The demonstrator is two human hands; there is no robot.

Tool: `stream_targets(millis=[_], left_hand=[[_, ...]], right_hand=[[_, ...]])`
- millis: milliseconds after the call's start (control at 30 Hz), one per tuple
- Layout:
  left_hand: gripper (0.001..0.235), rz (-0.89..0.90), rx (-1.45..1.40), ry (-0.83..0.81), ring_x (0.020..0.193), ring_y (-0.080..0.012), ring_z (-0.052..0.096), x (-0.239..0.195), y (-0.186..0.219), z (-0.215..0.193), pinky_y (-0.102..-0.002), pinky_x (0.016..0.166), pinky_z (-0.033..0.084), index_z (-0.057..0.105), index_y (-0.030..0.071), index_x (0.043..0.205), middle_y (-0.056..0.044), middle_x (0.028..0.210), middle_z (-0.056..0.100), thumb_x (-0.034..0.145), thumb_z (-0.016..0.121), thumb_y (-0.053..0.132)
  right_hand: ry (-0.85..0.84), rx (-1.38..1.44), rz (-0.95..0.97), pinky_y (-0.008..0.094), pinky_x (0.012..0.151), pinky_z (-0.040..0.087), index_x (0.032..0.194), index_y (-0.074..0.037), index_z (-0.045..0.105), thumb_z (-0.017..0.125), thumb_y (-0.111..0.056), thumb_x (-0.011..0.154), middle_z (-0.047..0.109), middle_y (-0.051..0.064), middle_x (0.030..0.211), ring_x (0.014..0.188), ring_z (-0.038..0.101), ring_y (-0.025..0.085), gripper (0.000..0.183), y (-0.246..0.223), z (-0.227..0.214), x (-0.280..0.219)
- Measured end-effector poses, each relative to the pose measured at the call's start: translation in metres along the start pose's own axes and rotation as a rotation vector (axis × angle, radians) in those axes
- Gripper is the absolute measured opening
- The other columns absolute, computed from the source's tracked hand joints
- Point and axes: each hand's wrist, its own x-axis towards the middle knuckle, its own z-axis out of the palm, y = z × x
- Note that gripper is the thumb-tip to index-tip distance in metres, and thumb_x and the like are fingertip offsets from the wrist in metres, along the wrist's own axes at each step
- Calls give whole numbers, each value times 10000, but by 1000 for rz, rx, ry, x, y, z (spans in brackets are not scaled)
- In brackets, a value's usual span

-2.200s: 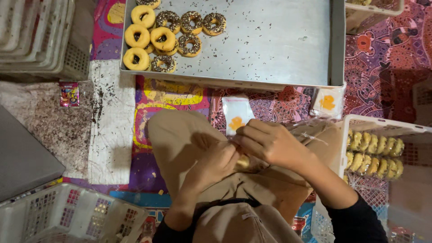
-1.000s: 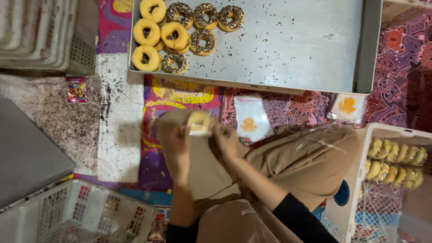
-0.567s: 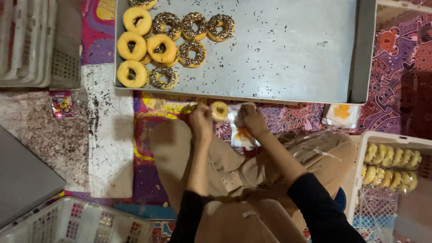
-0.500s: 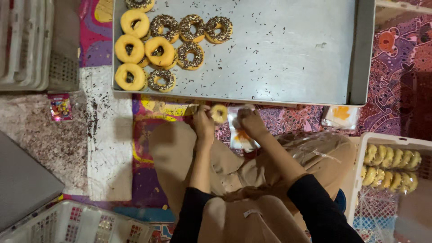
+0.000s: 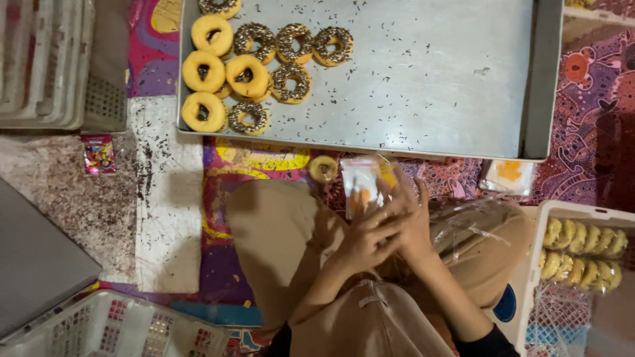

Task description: The person sits on the floor and individually places doughnuts into small plastic bags. They then place the sealed bags into a white plastic crate.

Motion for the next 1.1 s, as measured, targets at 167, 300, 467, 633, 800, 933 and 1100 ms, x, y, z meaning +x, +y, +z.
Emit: stream_targets(millis=[167, 300, 467, 633, 800, 933, 1100], left_hand=[[654, -615, -1129, 882, 1382, -258, 356, -16, -48, -61, -490, 1152, 338, 373, 190, 1501, -96, 1488, 360, 986, 669, 462], [353, -472, -1657, 1115, 1094, -292, 568, -48, -133, -113, -456, 987, 490, 536, 105, 1346, -136, 1201, 591, 1077, 612, 320], [347, -447, -1968, 1403, 1093, -363, 634, -59, -170, -146, -485, 992, 537, 584, 92, 1198, -231, 1211, 654, 1053, 618, 405], [754, -573, -2287, 1467, 1259, -422, 516, -29, -167, -151, -607, 1032, 456, 447, -26, 1391, -274, 1411, 492, 920, 584, 547], [730, -441, -2387, 1467, 1372, -449, 457, -21, -162, -137, -580, 1095, 423, 364, 13, 1508, -327, 1500, 412, 989, 524, 501], [662, -443, -2270, 1454, 1386, -445, 476, -6, -131, -93, -607, 1133, 404, 350, 53, 1505, -224, 1523, 465, 1012, 491, 471], [557, -331, -1728, 1083, 1399, -442, 512, 16, -68, -59, -573, 1181, 405, 431, 85, 1485, -209, 1492, 517, 1044, 553, 401]], right_hand=[[-219, 555, -190, 621, 1221, 202, 1372, -26, 561, 754, -424, 882, 551, 228, 1401, 1377, 473, 386, 661, -69, 0, 51], [-315, 766, 254, 506, 1026, 463, 1086, -82, 775, 630, -423, 942, 768, 171, 1084, 1076, 695, 302, 398, -65, 24, 145], [32, -114, 124, 431, 734, 569, 1075, 59, 643, 852, -640, 663, 647, 243, 1115, 945, 680, 380, 838, -8, 110, 246], [184, 280, 113, 402, 791, 582, 1240, 98, 615, 883, -210, 669, 620, 251, 1331, 937, 703, 345, 702, 3, 120, 234], [-2, 742, 316, 335, 792, 618, 1333, 22, 644, 820, -154, 708, 724, 132, 1060, 896, 711, 188, 673, -47, 12, 138], [-73, 587, 349, 363, 733, 586, 1258, -26, 695, 880, -192, 638, 723, 143, 1026, 854, 716, 231, 668, -95, -36, 89], [37, 309, 195, 419, 662, 544, 1278, -5, 699, 916, -204, 622, 685, 182, 903, 801, 677, 345, 719, -103, -34, 71]])
